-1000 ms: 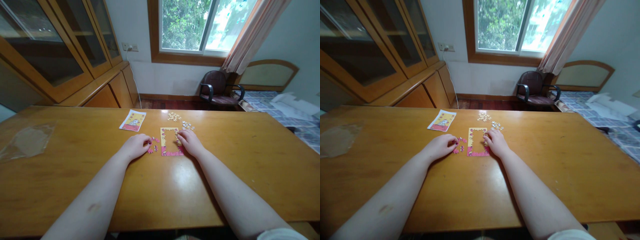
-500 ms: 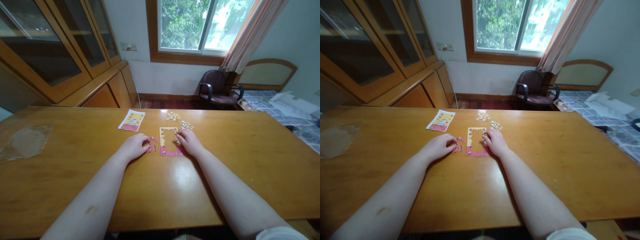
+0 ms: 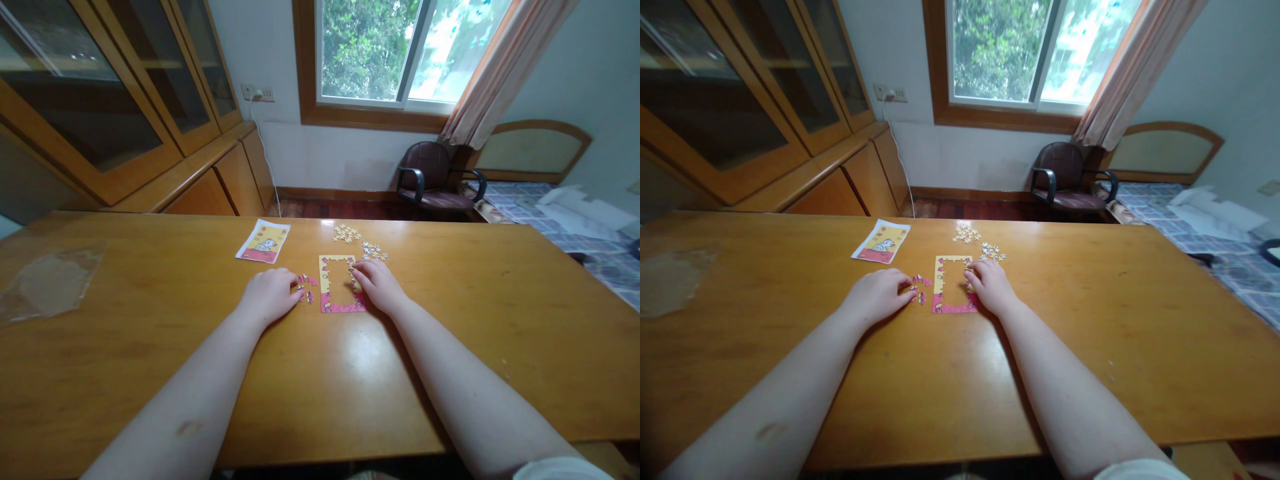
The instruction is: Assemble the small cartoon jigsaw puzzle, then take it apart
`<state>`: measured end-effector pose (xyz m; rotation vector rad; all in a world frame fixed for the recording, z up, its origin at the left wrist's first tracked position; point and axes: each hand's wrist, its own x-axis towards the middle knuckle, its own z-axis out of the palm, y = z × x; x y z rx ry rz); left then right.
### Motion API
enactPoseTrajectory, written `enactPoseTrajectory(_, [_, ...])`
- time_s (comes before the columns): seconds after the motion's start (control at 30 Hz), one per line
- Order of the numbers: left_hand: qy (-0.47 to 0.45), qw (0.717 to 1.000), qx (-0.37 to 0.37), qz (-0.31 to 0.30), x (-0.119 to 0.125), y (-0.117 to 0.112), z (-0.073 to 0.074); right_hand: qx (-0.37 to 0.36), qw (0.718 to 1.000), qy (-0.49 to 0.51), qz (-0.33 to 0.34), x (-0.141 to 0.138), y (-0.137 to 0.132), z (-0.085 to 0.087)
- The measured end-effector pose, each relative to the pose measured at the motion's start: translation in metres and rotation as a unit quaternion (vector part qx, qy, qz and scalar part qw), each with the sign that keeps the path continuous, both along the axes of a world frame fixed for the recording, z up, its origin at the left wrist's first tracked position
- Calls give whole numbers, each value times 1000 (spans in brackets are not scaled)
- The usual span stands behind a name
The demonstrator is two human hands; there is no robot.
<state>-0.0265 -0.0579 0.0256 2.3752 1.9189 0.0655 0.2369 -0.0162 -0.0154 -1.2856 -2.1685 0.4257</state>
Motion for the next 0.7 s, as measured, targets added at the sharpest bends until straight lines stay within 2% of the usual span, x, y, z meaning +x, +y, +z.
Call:
enactPoseTrajectory(0.4, [-14,998,-57,29,6,-3,6,-2,1000,8,-3,-1,-2,0])
enactPoseTrajectory(0.7, [-108,991,-75,23,-10,2,-7,1,1000,13,0,-1,-2,0])
